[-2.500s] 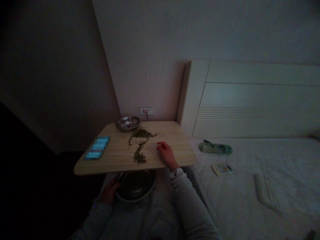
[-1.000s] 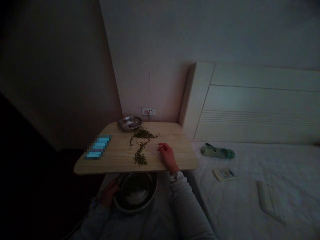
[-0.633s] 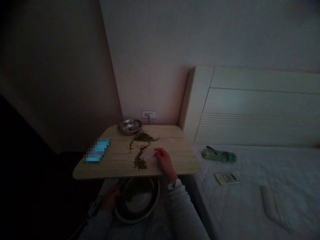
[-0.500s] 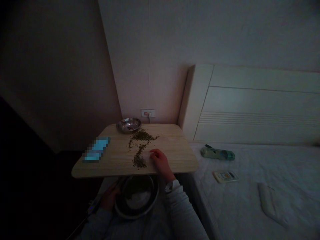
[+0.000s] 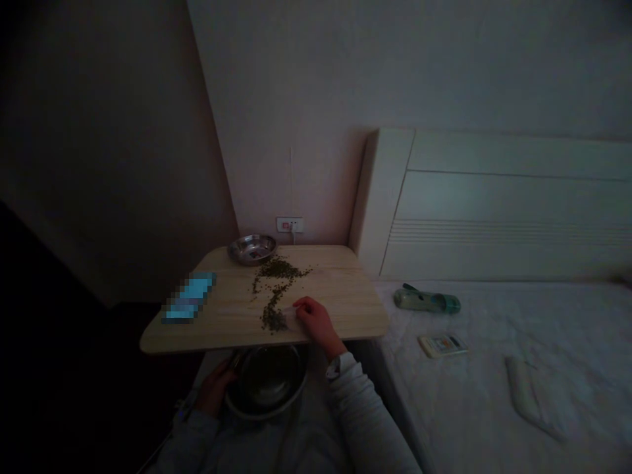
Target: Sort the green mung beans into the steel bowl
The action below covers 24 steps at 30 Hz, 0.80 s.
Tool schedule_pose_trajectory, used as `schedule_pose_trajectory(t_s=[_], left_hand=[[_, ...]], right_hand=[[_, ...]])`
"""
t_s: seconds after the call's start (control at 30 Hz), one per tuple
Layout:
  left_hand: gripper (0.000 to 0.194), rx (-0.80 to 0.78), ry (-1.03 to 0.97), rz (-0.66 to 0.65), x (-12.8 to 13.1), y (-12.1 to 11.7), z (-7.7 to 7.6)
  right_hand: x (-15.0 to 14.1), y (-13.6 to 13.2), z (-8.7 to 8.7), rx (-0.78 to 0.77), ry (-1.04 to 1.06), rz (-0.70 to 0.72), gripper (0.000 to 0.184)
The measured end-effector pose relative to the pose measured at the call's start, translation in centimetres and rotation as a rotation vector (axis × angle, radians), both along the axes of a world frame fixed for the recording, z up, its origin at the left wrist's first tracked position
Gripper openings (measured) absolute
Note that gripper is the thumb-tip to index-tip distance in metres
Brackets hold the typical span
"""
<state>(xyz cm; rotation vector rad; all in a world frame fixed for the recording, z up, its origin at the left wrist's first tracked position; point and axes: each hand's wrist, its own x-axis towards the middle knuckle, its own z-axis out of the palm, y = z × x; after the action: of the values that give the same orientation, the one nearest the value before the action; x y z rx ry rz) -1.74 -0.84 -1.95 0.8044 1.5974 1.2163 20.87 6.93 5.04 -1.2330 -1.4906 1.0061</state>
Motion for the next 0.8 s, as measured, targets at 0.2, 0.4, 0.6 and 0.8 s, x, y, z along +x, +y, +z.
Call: schedule_pose_trajectory(t_s=[0.2, 0.4, 0.6, 0.8], left_hand=[[0.027, 0.017, -0.009, -0.009, -0.2, 0.0, -0.3], [0.025, 0.001, -0.043, -0.015, 0.1, -0.2, 0.6], [0.026, 0.001, -0.028, -0.001, 0.4, -0.2, 0.7], [0.027, 0.004, -0.062, -0.030, 0.3, -0.3, 1.0]], right_hand=[[0.1, 0.0, -0.3, 0.047, -0.036, 0.046, 0.019], [0.2, 0.0, -0.6, 0.040, -0.043, 0.069, 0.019], [0.2, -0.2, -0.3, 0.020, -0.057, 0.074, 0.018], [0.2, -0.4, 0.0, -0.010, -0.034, 0.105, 0.017]])
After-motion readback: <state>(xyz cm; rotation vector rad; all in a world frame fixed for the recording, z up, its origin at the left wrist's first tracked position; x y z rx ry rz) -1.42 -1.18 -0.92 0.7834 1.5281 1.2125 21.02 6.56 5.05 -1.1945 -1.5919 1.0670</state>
